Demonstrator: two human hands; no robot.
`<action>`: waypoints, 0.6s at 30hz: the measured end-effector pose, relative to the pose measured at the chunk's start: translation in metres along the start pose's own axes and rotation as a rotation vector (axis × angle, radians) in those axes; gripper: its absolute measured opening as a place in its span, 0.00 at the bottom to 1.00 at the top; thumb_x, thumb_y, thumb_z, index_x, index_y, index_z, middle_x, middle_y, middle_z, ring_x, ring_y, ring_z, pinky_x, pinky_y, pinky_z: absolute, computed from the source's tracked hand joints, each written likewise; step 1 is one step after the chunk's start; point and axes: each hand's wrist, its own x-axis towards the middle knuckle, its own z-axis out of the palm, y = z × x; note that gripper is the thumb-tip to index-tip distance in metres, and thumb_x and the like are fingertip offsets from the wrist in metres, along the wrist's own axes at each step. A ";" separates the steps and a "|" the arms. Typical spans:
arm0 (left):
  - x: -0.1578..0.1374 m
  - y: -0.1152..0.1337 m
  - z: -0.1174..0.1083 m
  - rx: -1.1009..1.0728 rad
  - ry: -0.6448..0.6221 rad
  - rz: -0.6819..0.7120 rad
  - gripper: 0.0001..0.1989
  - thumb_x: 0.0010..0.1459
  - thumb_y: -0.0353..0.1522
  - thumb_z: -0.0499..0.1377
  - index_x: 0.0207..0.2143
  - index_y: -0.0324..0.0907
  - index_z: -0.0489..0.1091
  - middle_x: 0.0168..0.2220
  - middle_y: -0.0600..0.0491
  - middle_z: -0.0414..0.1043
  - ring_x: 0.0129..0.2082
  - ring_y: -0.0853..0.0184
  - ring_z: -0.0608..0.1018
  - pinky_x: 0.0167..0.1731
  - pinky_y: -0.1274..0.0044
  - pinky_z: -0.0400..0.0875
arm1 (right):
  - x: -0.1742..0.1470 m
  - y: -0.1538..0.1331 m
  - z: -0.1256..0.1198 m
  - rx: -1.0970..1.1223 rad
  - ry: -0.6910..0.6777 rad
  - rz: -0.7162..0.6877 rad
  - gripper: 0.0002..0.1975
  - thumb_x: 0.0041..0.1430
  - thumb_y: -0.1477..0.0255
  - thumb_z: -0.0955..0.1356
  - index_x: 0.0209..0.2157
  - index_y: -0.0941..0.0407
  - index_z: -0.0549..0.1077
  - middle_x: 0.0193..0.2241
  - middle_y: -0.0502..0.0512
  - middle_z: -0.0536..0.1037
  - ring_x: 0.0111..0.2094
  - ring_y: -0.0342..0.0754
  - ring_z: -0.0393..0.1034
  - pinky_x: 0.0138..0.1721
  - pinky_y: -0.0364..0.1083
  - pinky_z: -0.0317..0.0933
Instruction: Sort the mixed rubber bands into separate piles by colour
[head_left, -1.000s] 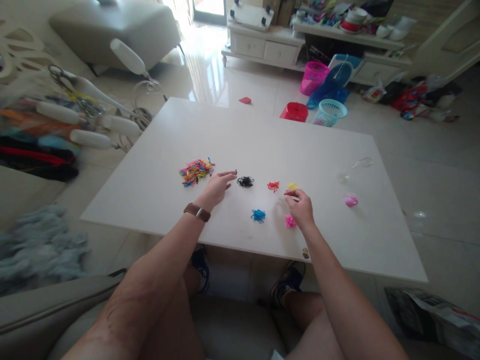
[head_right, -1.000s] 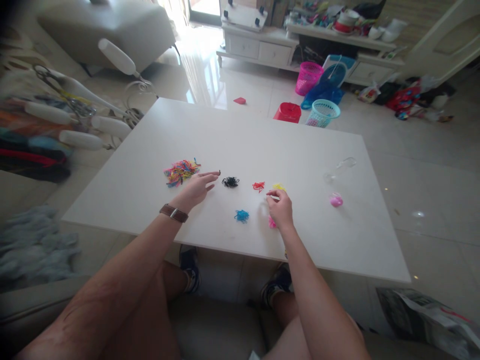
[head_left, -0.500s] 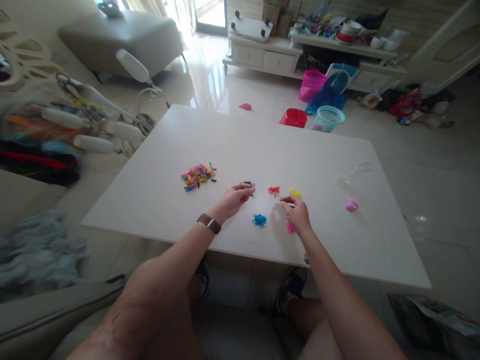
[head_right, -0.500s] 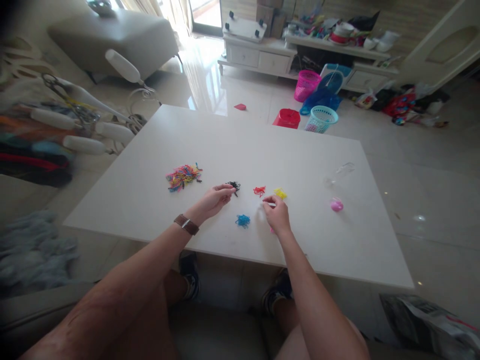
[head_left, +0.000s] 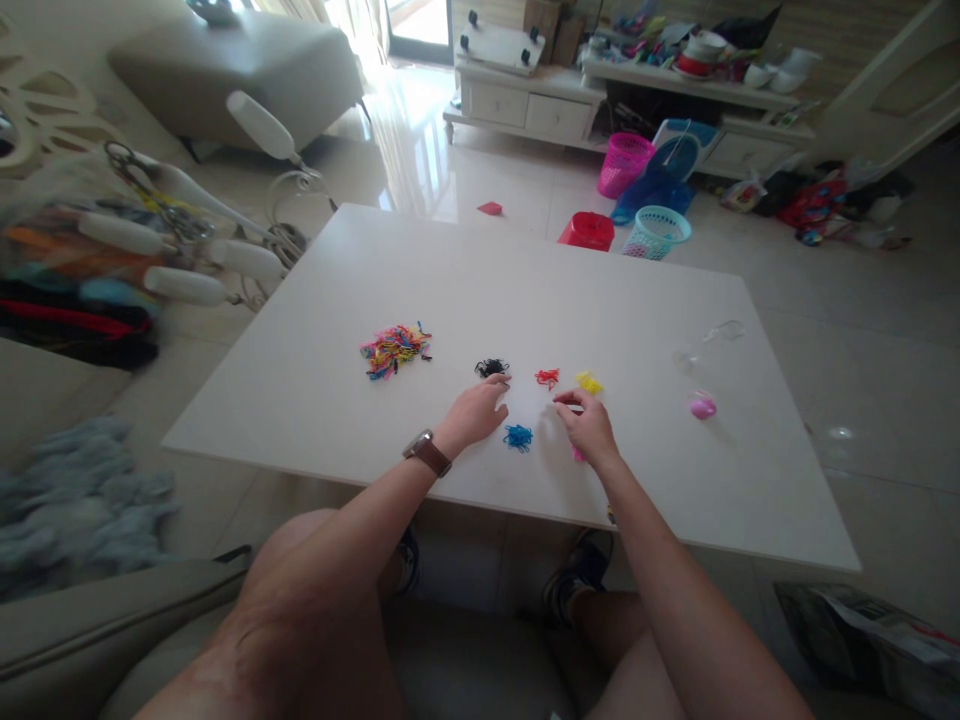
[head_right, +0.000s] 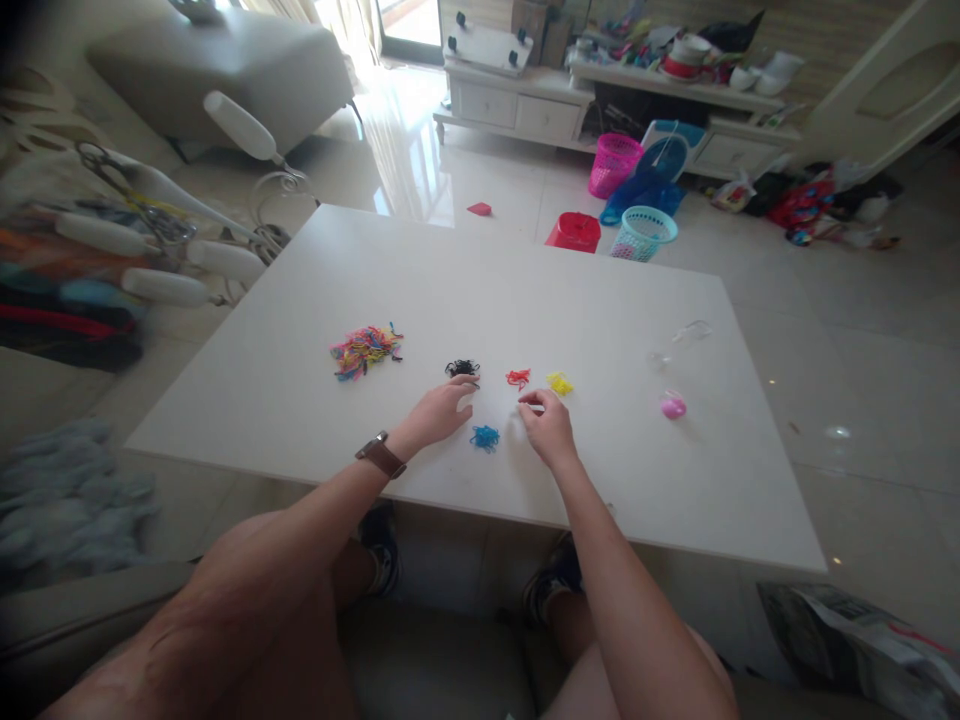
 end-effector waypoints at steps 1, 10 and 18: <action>-0.001 0.001 0.002 0.038 -0.025 0.005 0.17 0.58 0.29 0.56 0.48 0.42 0.76 0.65 0.49 0.65 0.50 0.57 0.78 0.55 0.67 0.68 | 0.000 0.000 0.000 0.000 -0.002 -0.002 0.09 0.53 0.65 0.67 0.32 0.55 0.76 0.36 0.56 0.79 0.41 0.52 0.74 0.46 0.52 0.70; -0.001 -0.002 0.006 0.137 -0.071 0.008 0.20 0.60 0.30 0.54 0.53 0.40 0.73 0.66 0.46 0.64 0.55 0.55 0.76 0.58 0.68 0.67 | 0.001 0.002 0.002 -0.010 -0.013 -0.021 0.10 0.53 0.64 0.68 0.32 0.55 0.76 0.37 0.56 0.78 0.42 0.52 0.74 0.45 0.52 0.70; -0.002 0.002 0.002 0.158 -0.068 -0.038 0.17 0.61 0.31 0.54 0.51 0.42 0.74 0.64 0.47 0.65 0.50 0.58 0.78 0.53 0.70 0.70 | 0.000 0.001 0.002 -0.010 -0.015 -0.020 0.09 0.53 0.65 0.68 0.32 0.55 0.76 0.36 0.55 0.78 0.41 0.52 0.74 0.45 0.52 0.71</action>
